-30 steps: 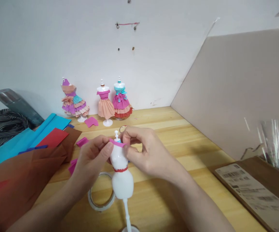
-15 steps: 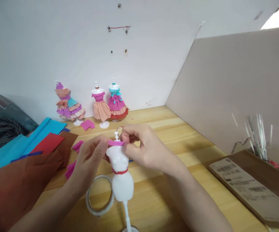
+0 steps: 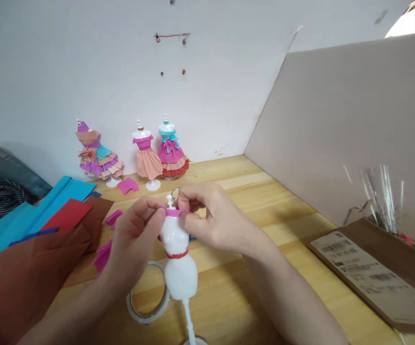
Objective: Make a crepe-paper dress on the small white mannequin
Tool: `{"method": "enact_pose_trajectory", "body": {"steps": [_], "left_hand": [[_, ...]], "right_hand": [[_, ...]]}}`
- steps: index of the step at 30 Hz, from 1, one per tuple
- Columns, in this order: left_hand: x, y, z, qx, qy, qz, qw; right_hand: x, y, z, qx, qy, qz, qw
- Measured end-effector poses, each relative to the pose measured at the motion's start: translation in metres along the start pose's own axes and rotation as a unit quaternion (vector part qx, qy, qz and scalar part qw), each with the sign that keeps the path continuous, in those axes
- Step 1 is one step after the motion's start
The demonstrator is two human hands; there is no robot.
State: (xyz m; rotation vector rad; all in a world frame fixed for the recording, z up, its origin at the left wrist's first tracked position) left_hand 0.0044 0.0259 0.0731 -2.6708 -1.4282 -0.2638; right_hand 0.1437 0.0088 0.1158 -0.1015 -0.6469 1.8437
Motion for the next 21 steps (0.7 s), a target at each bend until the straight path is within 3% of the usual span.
{"method": "enact_pose_trajectory", "body": {"steps": [5,15,21], "left_hand": [[-0.0011,-0.0019,0.0036,0.023,0.013,-0.03,0.999],[-0.0065,0.0013,-0.0011,0.062,0.053,-0.045,0.996],[-0.009,0.0037,-0.0037,0.054,0.066,-0.045,0.995]], "right_hand": [[0.0015,0.0003,-0.0013,0.001,-0.001,-0.001,1.0],[-0.0012,-0.0014,0.0017,0.048,0.009,-0.037,0.998],[-0.001,-0.0034,0.0055,0.037,0.004,-0.028,0.999]]}}
Point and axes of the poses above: each hand's wrist, its own x-axis towards the middle knuckle, its own y-axis out of the palm, z = x × y, the point moved 4 cm from there along x, towards the middle knuckle, and after that the axes turned 10 degrees about z, right-handed, at the moved point
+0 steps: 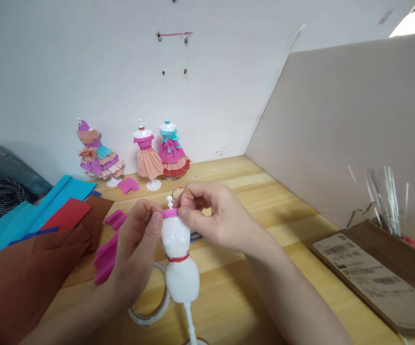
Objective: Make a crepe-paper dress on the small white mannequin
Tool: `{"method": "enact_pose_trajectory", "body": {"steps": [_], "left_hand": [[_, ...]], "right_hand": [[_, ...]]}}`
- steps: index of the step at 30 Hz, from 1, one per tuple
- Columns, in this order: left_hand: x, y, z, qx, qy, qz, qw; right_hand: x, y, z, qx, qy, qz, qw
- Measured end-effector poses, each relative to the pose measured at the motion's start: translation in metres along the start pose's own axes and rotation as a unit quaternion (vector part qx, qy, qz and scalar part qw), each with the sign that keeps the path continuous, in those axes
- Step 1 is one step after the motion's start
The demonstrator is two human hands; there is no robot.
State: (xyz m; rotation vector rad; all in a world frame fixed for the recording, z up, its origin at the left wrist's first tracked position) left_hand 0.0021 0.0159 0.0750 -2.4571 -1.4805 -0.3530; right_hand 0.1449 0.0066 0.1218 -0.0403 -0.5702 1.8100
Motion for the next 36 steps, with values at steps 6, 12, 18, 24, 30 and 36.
{"method": "enact_pose_trajectory", "body": {"steps": [6,12,18,24,30,36], "left_hand": [[0.001,-0.001,-0.002,0.001,-0.014,-0.004,1.0],[0.001,-0.001,-0.001,-0.001,-0.026,-0.016,1.0],[0.001,0.0,0.0,-0.027,-0.054,-0.022,0.998],[0.007,0.002,0.002,-0.074,-0.089,-0.019,0.993],[0.011,0.001,0.007,-0.133,-0.146,-0.015,0.98],[0.005,0.004,-0.003,-0.165,-0.153,-0.014,0.974]], "right_hand": [[-0.002,-0.001,-0.001,-0.004,0.015,0.018,1.0],[-0.001,0.0,-0.006,0.004,0.022,0.015,1.0],[0.002,0.001,-0.009,0.034,0.047,0.018,0.998],[0.005,0.005,-0.012,0.084,0.1,0.039,0.991],[0.011,0.009,-0.023,0.157,0.126,0.051,0.978],[0.013,0.019,-0.035,0.272,0.117,0.124,0.947]]}}
Point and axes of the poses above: each hand's wrist, its own x-axis towards the middle knuckle, its own y-axis out of the palm, z = x × y, the point moved 4 cm from there along x, towards the middle knuckle, and after that the axes turned 10 degrees about z, right-handed, at the moved point
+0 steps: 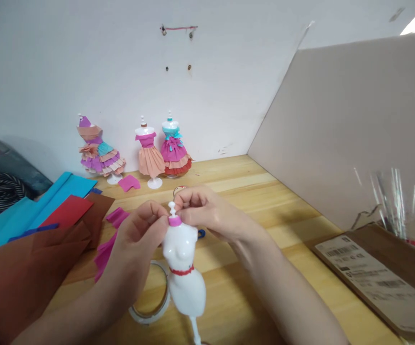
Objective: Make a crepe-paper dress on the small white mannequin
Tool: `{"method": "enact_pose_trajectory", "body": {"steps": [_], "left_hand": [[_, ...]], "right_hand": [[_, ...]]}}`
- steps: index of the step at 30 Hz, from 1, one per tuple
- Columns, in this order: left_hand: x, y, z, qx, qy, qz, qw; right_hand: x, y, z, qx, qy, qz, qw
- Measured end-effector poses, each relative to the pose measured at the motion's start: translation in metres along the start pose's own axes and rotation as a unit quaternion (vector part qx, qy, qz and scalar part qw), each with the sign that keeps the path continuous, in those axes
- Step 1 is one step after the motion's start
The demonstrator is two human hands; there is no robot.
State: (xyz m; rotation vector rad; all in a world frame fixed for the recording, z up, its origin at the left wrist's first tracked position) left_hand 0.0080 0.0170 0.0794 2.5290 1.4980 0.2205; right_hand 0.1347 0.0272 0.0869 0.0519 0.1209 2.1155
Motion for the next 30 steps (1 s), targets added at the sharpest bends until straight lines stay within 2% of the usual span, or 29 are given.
{"method": "enact_pose_trajectory", "body": {"steps": [3,4,6,8,10,14,19,22,26,30], "left_hand": [[-0.003,0.0,-0.003,-0.009,0.009,-0.009,1.0],[-0.003,0.0,-0.004,-0.012,0.014,-0.01,1.0],[-0.002,-0.002,-0.004,-0.019,0.022,-0.01,1.0],[-0.001,-0.004,-0.004,-0.022,0.026,-0.007,0.999],[0.001,-0.005,-0.004,-0.021,0.027,-0.007,0.999],[0.001,-0.007,-0.005,-0.013,0.038,-0.006,0.999],[-0.002,-0.008,-0.006,-0.01,0.052,-0.009,0.999],[-0.003,-0.008,-0.006,-0.006,0.055,-0.023,0.998],[-0.002,-0.008,-0.004,-0.003,0.04,-0.021,0.999],[0.0,-0.009,-0.001,-0.004,0.027,-0.013,1.0]], "right_hand": [[0.002,0.001,-0.002,0.008,0.005,-0.005,1.0],[0.002,0.0,0.0,-0.004,-0.001,-0.028,1.0],[-0.002,-0.006,0.008,-0.058,-0.04,-0.111,0.991],[-0.012,-0.009,0.019,-0.119,-0.097,-0.196,0.969],[-0.022,-0.006,0.027,-0.148,-0.132,-0.226,0.954],[-0.035,0.011,0.028,-0.172,-0.12,-0.202,0.957],[-0.031,0.026,0.016,-0.202,-0.111,-0.236,0.944],[-0.022,0.025,0.01,-0.161,-0.105,-0.226,0.955],[-0.015,0.018,0.01,-0.084,-0.1,-0.164,0.978],[-0.021,0.01,0.018,-0.137,-0.091,-0.149,0.975]]}}
Point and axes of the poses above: each hand's wrist, its own x-axis towards the middle knuckle, its own y-axis out of the palm, z = x × y, the point moved 4 cm from there along x, towards the middle knuckle, and after that the axes turned 10 degrees about z, right-handed, at the moved point
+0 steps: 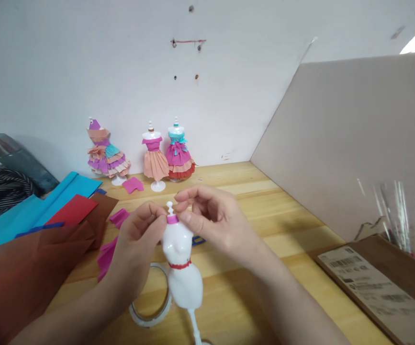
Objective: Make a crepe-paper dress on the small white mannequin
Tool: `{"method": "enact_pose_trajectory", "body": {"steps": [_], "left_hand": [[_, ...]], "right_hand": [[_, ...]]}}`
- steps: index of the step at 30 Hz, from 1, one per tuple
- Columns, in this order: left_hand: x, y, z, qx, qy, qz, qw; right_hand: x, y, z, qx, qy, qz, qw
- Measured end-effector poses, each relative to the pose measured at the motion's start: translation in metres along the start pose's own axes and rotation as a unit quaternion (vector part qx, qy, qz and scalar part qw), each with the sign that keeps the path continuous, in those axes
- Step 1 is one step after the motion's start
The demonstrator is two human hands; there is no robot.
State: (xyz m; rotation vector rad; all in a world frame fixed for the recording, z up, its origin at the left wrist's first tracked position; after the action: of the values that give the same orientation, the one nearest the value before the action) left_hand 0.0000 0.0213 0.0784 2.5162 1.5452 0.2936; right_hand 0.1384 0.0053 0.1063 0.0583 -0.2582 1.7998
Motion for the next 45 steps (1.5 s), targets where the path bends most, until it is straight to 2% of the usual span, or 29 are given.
{"method": "enact_pose_trajectory", "body": {"steps": [5,8,14,19,21,24,26,29,32,36,41,45], "left_hand": [[0.0,-0.002,0.0,0.008,0.01,-0.007,1.0],[0.0,-0.003,-0.002,-0.004,-0.008,0.005,1.0],[0.002,-0.008,0.003,-0.078,-0.114,0.07,0.988],[0.008,-0.011,0.004,-0.081,-0.133,0.113,0.981],[0.008,-0.016,0.001,-0.049,-0.102,0.079,0.99],[0.002,-0.026,-0.012,0.026,0.027,-0.043,0.998],[-0.006,-0.026,-0.019,0.077,0.099,-0.082,0.989],[-0.014,-0.018,-0.02,0.105,0.123,-0.031,0.986],[-0.015,-0.012,-0.018,0.072,0.116,0.026,0.99],[-0.012,-0.012,-0.018,0.025,0.099,0.052,0.993],[-0.008,-0.01,-0.013,-0.062,0.066,0.096,0.991],[-0.008,-0.006,-0.006,-0.091,0.037,0.125,0.987]], "right_hand": [[-0.005,0.004,0.001,-0.105,0.032,0.043,0.993],[-0.002,0.008,-0.004,-0.067,0.046,0.055,0.995],[0.001,0.01,-0.004,0.024,0.032,0.101,0.994],[0.001,0.006,-0.006,0.049,0.009,0.114,0.992],[0.002,0.004,-0.009,0.06,0.004,0.106,0.993],[0.003,-0.001,-0.01,0.056,-0.016,0.058,0.997],[0.003,-0.004,-0.008,0.041,-0.034,0.019,0.998],[0.002,-0.004,-0.004,0.016,-0.052,-0.013,0.998],[-0.001,-0.002,-0.002,0.0,-0.065,-0.018,0.998],[-0.006,0.0,-0.002,-0.003,-0.066,-0.02,0.998],[-0.005,0.009,-0.002,0.037,-0.043,0.009,0.998],[-0.001,0.016,0.0,0.062,-0.025,0.031,0.997]]}}
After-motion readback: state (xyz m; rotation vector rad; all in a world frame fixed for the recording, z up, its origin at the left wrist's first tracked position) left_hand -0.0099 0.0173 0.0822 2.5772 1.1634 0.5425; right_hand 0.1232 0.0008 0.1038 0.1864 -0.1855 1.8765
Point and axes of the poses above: each hand's wrist, its own x-axis towards the middle knuckle, its own y-axis out of the palm, z = x × y, the point moved 4 cm from there along x, towards the middle knuckle, and after that the axes turned 10 degrees about z, right-handed, at the moved point
